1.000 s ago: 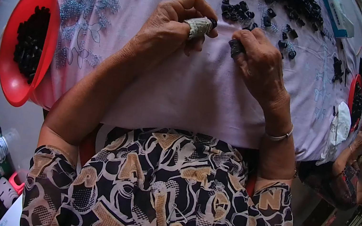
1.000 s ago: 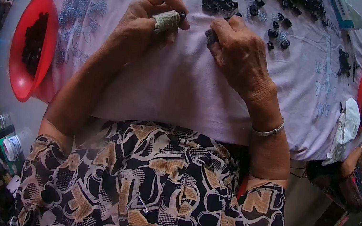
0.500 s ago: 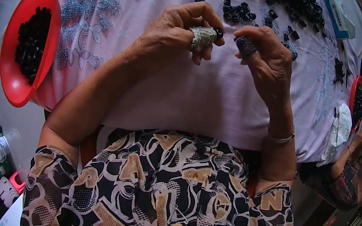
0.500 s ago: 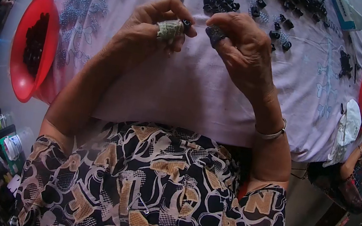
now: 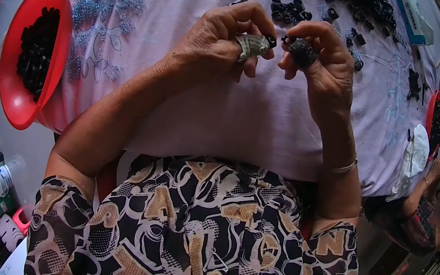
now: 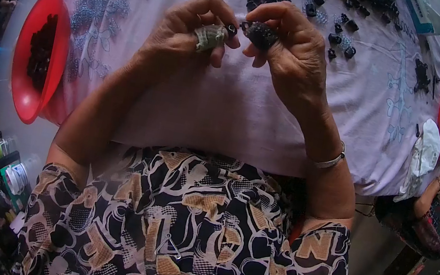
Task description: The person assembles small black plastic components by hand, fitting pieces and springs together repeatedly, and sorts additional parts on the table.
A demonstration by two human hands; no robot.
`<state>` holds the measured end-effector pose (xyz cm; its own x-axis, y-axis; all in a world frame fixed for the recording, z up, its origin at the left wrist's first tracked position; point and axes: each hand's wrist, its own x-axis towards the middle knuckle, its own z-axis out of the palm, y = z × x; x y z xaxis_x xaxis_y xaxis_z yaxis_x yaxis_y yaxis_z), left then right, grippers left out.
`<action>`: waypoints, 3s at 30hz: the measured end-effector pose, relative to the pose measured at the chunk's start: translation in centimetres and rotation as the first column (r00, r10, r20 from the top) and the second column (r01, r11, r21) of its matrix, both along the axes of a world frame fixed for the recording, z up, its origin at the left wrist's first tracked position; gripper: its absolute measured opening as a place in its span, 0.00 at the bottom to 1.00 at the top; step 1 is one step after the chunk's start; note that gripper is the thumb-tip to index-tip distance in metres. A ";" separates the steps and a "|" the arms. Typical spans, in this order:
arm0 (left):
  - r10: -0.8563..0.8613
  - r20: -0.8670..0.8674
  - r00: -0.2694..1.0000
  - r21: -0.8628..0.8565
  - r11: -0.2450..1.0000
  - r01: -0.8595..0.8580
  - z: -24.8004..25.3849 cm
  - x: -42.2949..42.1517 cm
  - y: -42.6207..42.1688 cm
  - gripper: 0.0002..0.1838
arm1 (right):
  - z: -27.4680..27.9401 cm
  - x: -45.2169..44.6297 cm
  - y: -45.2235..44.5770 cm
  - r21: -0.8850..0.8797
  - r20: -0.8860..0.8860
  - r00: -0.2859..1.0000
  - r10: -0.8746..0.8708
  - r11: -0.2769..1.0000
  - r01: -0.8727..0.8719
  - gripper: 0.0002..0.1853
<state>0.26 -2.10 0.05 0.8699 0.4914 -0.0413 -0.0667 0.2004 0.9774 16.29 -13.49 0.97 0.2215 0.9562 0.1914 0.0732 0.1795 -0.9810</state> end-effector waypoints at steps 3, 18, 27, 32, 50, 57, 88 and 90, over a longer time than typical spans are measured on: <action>-0.020 0.021 1.000 0.039 0.999 0.019 -0.1 0.1 0.0 0.08 | -0.1 -0.1 0.0 -0.035 0.022 1.000 0.005 0.999 -0.004 0.11; -0.006 0.016 1.000 0.068 0.998 0.005 0.0 0.0 -0.1 0.08 | -0.1 -0.4 0.0 -0.017 0.017 1.000 0.002 1.000 -0.002 0.12; 0.031 -0.025 0.999 0.086 0.996 -0.028 -0.2 0.0 -0.1 0.13 | -0.2 -0.1 -0.1 -0.012 0.045 0.999 0.007 1.000 -0.006 0.11; 0.024 -0.030 0.999 0.105 0.994 -0.021 0.4 0.1 -0.6 0.10 | 0.1 0.0 -0.1 -0.062 0.080 0.997 0.020 0.998 -0.015 0.10; 0.049 -0.072 0.996 0.098 0.994 -0.042 0.0 0.1 -0.8 0.09 | 0.2 0.2 0.1 -0.080 0.130 0.990 0.055 0.996 -0.045 0.08; 0.041 -0.059 0.997 0.072 0.997 -0.037 -0.2 0.2 -0.5 0.09 | 0.5 0.2 0.3 -0.173 0.050 0.996 0.071 0.983 -0.062 0.08; 0.011 -0.061 0.998 0.052 0.999 -0.008 -0.6 0.2 -0.2 0.08 | 0.1 0.8 0.3 -0.155 0.088 0.988 0.126 0.982 -0.112 0.08; 0.006 -0.074 0.997 0.065 0.998 -0.002 -0.6 0.1 -0.2 0.09 | 0.1 1.4 0.4 -0.196 0.068 0.981 0.184 0.966 -0.168 0.05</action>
<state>0.40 -2.26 -0.60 0.8637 0.4986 -0.0740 0.0062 0.1363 0.9906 17.65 -13.12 1.03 0.0373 0.9992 0.0151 0.1416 0.0096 -0.9899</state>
